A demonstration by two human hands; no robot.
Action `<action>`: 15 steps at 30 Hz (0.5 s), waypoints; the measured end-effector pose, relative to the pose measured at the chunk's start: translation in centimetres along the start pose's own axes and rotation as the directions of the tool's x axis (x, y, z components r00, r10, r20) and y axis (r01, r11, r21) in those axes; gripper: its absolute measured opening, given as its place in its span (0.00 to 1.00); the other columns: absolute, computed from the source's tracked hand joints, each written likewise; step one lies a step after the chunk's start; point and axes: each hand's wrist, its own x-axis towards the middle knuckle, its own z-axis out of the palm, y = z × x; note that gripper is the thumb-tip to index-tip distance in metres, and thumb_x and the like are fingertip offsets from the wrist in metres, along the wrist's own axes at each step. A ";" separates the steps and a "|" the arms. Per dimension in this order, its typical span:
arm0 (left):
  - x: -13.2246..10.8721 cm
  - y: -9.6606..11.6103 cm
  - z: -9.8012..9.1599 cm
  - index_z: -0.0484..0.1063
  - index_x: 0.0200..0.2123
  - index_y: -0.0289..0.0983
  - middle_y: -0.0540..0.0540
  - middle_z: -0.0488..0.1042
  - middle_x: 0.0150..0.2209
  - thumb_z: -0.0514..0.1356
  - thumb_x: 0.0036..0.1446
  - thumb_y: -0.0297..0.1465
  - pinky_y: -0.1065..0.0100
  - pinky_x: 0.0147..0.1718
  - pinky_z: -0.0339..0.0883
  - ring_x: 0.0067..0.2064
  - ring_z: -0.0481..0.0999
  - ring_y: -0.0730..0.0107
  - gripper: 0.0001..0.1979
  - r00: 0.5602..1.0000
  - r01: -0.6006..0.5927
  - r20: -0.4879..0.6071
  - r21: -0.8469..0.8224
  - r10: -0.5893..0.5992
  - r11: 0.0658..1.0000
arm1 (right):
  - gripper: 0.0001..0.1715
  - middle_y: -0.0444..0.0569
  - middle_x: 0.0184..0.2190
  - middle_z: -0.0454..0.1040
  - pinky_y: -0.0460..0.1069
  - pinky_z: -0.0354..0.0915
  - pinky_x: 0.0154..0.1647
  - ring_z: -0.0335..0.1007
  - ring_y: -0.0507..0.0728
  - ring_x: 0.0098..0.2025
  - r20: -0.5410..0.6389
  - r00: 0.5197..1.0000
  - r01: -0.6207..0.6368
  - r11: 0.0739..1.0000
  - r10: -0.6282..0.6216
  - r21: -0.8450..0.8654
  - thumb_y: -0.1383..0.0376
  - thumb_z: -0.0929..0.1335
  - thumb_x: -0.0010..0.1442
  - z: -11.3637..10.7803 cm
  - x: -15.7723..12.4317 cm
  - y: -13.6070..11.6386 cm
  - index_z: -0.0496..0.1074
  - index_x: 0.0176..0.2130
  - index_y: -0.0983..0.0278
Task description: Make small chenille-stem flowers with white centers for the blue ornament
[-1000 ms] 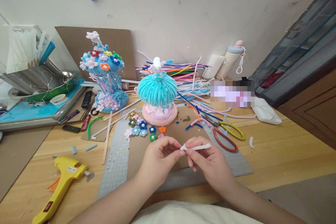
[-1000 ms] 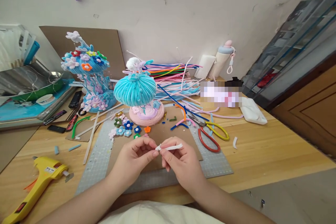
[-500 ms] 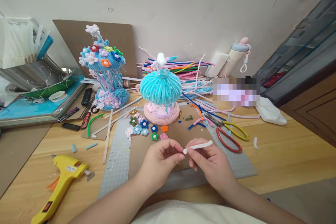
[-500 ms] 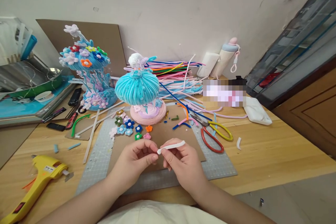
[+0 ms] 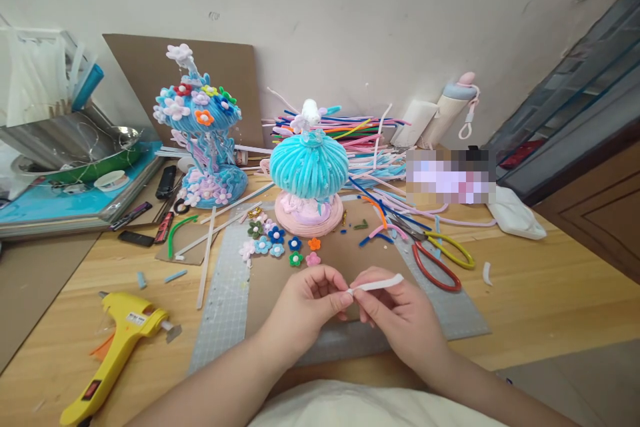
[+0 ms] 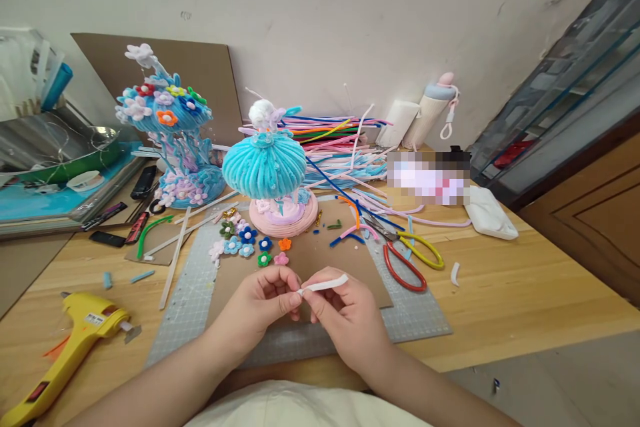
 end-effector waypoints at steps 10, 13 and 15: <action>-0.2 -0.2 0.2 0.67 0.26 0.34 0.52 0.69 0.25 0.67 0.43 0.36 0.73 0.26 0.63 0.25 0.68 0.77 0.14 1.000 -0.012 0.029 -0.001 0.013 1.000 | 0.08 0.45 0.26 0.67 0.45 0.60 0.23 0.63 0.50 0.24 0.023 0.996 0.091 0.984 -0.089 -0.150 0.64 0.63 0.61 -0.3 0.0 -0.1 0.69 0.31 0.63; -0.2 0.0 0.2 0.66 0.25 0.34 0.52 0.68 0.24 0.67 0.42 0.37 0.73 0.25 0.63 0.24 0.67 0.77 0.15 1.000 -0.005 0.019 0.025 0.004 1.000 | 0.07 0.47 0.29 0.68 0.45 0.61 0.24 0.64 0.51 0.26 0.001 0.993 0.115 0.981 -0.116 -0.157 0.64 0.64 0.60 -0.2 -0.1 0.0 0.69 0.32 0.62; -0.2 0.1 0.2 0.66 0.25 0.34 0.52 0.67 0.24 0.66 0.43 0.37 0.73 0.26 0.62 0.25 0.66 0.77 0.14 1.000 -0.016 0.005 0.056 0.015 0.998 | 0.06 0.47 0.30 0.68 0.46 0.61 0.26 0.64 0.52 0.28 -0.009 0.993 0.116 0.979 -0.119 -0.170 0.64 0.64 0.60 -0.2 -0.1 0.1 0.69 0.32 0.62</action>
